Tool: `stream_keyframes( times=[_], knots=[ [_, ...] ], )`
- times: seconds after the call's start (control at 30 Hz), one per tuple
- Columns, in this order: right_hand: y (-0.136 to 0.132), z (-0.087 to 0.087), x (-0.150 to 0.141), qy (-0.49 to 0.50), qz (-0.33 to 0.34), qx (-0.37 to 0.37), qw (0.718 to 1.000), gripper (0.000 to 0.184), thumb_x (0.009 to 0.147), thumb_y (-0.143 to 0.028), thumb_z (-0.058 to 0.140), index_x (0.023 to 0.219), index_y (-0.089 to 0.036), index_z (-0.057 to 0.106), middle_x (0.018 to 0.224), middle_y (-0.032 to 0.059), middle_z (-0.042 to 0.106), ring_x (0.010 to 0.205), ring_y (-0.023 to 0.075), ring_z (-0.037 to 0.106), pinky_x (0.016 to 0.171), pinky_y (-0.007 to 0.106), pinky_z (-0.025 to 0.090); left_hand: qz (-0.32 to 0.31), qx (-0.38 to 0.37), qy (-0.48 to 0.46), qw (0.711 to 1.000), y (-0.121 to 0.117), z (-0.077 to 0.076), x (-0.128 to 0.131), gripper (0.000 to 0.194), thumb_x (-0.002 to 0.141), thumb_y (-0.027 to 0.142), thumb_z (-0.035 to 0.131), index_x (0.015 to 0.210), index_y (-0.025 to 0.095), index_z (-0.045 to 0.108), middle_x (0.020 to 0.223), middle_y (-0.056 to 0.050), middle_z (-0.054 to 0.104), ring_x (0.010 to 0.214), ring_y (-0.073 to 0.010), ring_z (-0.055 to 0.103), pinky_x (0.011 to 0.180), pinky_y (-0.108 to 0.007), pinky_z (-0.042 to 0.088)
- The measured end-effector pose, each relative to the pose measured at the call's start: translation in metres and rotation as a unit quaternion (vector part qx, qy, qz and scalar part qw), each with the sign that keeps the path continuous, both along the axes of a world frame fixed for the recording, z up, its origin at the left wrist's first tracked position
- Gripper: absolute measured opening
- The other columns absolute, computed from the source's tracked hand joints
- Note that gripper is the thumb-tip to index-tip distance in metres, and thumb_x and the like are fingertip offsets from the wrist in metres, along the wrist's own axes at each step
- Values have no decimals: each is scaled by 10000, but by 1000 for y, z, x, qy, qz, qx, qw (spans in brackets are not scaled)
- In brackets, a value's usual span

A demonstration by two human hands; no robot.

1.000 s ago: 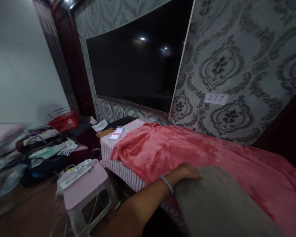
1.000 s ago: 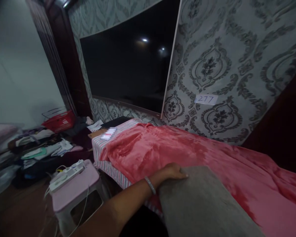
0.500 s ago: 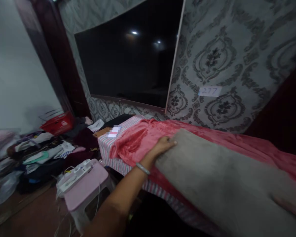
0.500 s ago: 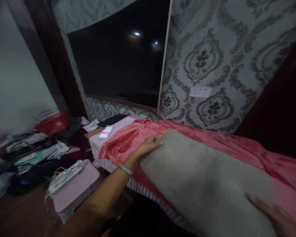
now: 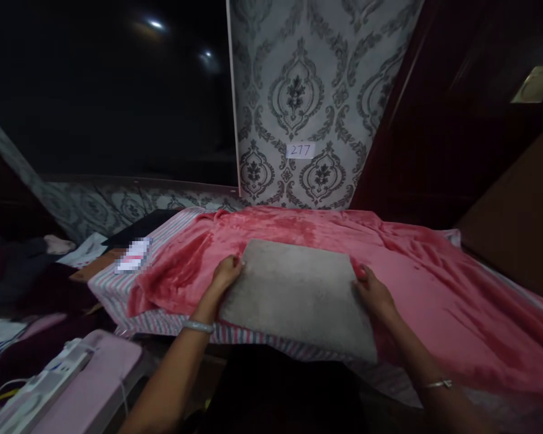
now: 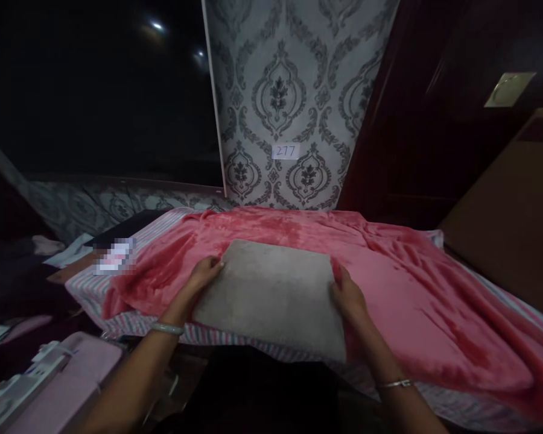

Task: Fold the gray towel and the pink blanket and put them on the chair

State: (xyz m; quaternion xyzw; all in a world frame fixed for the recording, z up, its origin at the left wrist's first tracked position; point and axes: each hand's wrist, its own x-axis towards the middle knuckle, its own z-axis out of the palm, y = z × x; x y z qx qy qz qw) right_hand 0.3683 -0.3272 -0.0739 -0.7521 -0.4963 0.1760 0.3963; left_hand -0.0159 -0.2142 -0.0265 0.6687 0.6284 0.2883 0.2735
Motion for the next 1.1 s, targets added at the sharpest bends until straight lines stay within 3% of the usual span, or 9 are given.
stream_keyframes(
  times=[0.07, 0.17, 0.27, 0.33, 0.43, 0.53, 0.7, 0.83, 1.1],
  knots=[
    [14, 8, -22, -132, 38, 50, 989, 684, 853, -322, 505, 1497, -97, 451, 1411, 197, 572, 1351, 328, 494, 1138, 524, 386, -15, 44, 47, 998, 1, 11, 14, 491, 866, 310, 594, 1299, 79, 602, 1384, -228, 601, 1331, -346, 539, 1100, -451, 421],
    [38, 20, -74, -286, 129, 64, 947, 617, 946, -355, 437, 1534, -165, 419, 1544, 164, 447, 1432, 297, 397, 1154, 505, 358, -68, 102, 105, 987, -5, 14, 47, 596, 888, 306, 591, 1446, 122, 491, 1605, -172, 371, 1517, -277, 284, 1239, -398, 235],
    [53, 20, -121, -354, 157, 7, 922, 595, 1007, -407, 385, 1581, -260, 338, 1636, 109, 308, 1496, 306, 275, 1157, 560, 305, -140, 121, 231, 955, -16, -2, 74, 633, 950, 393, 509, 1511, 115, 416, 1649, -169, 269, 1554, -287, 161, 1270, -482, 130],
    [56, 13, -135, -370, 171, -36, 912, 582, 1026, -436, 360, 1586, -281, 326, 1650, 86, 280, 1516, 304, 219, 1174, 573, 252, -171, 100, 297, 934, -22, -16, 80, 656, 988, 435, 414, 1550, 102, 349, 1655, -181, 237, 1557, -298, 144, 1264, -539, 105],
    [54, 0, -137, -366, 187, -73, 909, 576, 1035, -450, 342, 1587, -284, 323, 1658, 60, 262, 1528, 294, 183, 1187, 565, 216, -183, 79, 307, 930, -23, -29, 79, 688, 999, 479, 353, 1574, 104, 301, 1664, -180, 195, 1558, -302, 132, 1263, -551, 91],
    [53, -4, -132, -361, 186, -77, 910, 583, 1036, -456, 340, 1593, -285, 309, 1663, 50, 246, 1529, 299, 178, 1187, 568, 213, -187, 81, 294, 934, -10, -28, 74, 711, 984, 526, 368, 1574, 133, 316, 1664, -170, 206, 1556, -314, 140, 1258, -571, 94],
    [54, 3, -136, -359, 184, -84, 911, 580, 1035, -439, 349, 1593, -287, 310, 1664, 40, 241, 1531, 297, 175, 1194, 566, 201, -135, 91, 300, 940, 21, -19, 74, 689, 979, 539, 386, 1547, 149, 368, 1639, -176, 293, 1540, -336, 199, 1224, -633, 163],
    [52, 7, -137, -356, 182, -96, 912, 576, 1038, -440, 354, 1591, -287, 313, 1665, 36, 235, 1533, 291, 174, 1199, 559, 199, -105, 125, 301, 940, 28, -21, 75, 639, 1000, 474, 350, 1516, 101, 401, 1597, -207, 363, 1501, -354, 282, 1178, -651, 266],
    [70, 24, -142, -306, 208, -122, 921, 562, 1044, -400, 316, 1590, -265, 314, 1669, 67, 219, 1539, 299, 154, 1199, 609, 157, -153, 187, 318, 917, 28, -27, 71, 534, 1010, 350, 335, 1500, 180, 462, 1571, -120, 441, 1484, -324, 328, 1230, -630, 166]
  ],
)
